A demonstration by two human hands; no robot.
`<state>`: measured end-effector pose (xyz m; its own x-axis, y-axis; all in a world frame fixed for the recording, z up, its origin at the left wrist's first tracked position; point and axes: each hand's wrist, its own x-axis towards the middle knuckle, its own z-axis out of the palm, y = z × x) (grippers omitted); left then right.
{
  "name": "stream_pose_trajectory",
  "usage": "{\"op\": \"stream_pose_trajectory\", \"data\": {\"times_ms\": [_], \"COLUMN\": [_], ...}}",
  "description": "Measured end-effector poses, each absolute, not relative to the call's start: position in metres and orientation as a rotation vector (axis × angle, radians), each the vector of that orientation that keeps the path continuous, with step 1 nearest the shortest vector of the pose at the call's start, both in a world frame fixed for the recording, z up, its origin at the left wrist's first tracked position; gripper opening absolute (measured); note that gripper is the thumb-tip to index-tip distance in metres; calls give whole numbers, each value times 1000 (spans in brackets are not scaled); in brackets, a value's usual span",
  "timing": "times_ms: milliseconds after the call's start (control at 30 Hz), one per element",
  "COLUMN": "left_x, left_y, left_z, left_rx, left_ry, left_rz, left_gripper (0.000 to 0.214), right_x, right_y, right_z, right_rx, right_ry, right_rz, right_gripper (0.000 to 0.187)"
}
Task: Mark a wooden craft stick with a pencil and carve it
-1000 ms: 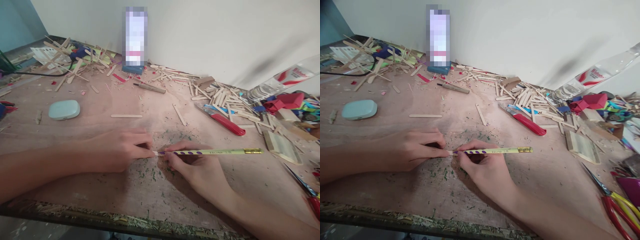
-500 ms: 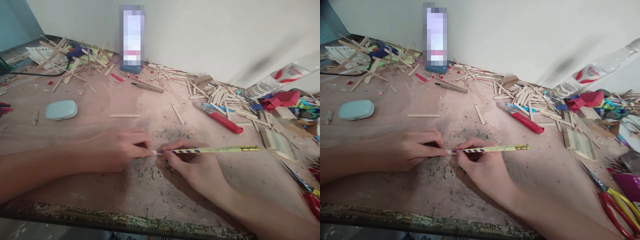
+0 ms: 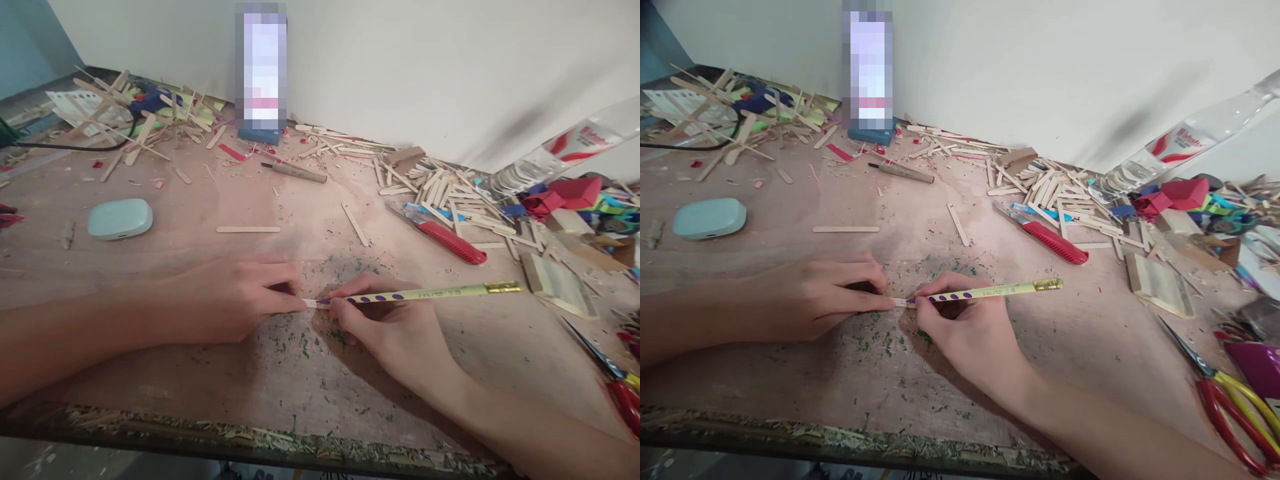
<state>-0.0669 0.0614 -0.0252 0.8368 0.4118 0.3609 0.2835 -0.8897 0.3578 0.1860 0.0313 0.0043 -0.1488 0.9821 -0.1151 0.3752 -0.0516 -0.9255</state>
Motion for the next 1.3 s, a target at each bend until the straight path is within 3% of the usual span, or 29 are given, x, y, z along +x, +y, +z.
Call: {"op": "stream_pose_trajectory", "data": {"times_ms": [1300], "left_x": [-66], "left_y": [61], "left_z": [-26], "left_rx": [2689], "left_ry": [525], "left_rz": [601], "left_gripper": [54], "right_x": [186], "right_y": [33], "right_z": [3], "right_rx": [-1413], "right_ry": [-1609], "right_rz": [1250], "right_gripper": [9]}}
